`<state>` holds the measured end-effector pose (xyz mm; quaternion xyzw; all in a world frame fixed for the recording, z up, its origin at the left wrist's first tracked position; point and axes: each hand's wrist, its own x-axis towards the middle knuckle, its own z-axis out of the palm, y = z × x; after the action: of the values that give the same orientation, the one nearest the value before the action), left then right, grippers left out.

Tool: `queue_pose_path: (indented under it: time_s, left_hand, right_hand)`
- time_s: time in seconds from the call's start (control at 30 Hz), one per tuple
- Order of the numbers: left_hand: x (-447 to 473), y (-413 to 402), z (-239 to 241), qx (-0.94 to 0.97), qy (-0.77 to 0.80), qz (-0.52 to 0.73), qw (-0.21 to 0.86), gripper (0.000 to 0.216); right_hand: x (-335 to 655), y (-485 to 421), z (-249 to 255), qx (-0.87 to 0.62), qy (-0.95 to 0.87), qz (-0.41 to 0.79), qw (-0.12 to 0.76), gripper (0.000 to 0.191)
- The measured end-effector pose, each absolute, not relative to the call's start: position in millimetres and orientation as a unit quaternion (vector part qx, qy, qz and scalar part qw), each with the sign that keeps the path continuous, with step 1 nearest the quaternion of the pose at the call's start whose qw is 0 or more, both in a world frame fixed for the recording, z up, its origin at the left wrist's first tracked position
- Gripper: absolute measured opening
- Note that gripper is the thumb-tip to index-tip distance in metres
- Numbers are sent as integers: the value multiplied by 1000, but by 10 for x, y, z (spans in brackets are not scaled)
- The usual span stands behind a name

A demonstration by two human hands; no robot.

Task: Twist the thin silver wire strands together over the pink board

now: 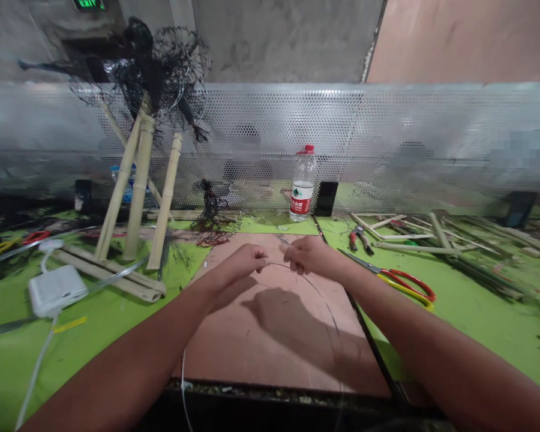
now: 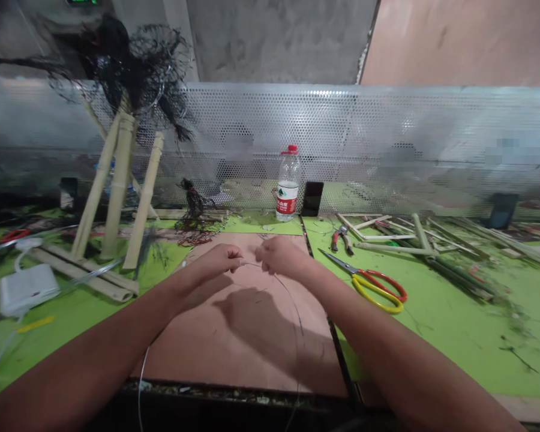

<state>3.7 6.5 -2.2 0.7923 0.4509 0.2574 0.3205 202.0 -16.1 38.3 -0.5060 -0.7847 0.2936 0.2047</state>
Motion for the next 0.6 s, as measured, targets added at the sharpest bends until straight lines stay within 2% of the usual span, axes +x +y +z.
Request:
queue_pose_path:
  time_s: [0.07,0.1,0.27,0.33,0.47,0.6]
  left_hand:
    - [61,45,-4,800,444,245,320,18]
    - [75,34,0,805,439,239,319,19]
    - [133,-13,3,820,428,230,304,19]
    - [140,-27,13,823,433,216,297,20]
    - [139,-40,33,824,435,207,297,19]
    - [142,-30,23,817,444,205,306,15]
  right_hand:
    - [2140,-48,425,-494,-760,319,278,48]
    - [2188,1,414,-486,-756,333,286,45]
    - [2199,81,136,-422,-732,500,191,36]
    - [2127,51,28,-403,-725,530,177,35]
    - [2007,0,-65,-420,-747,469,211,31]
    - [1970,-12,-63,-455,-825,267,204,27]
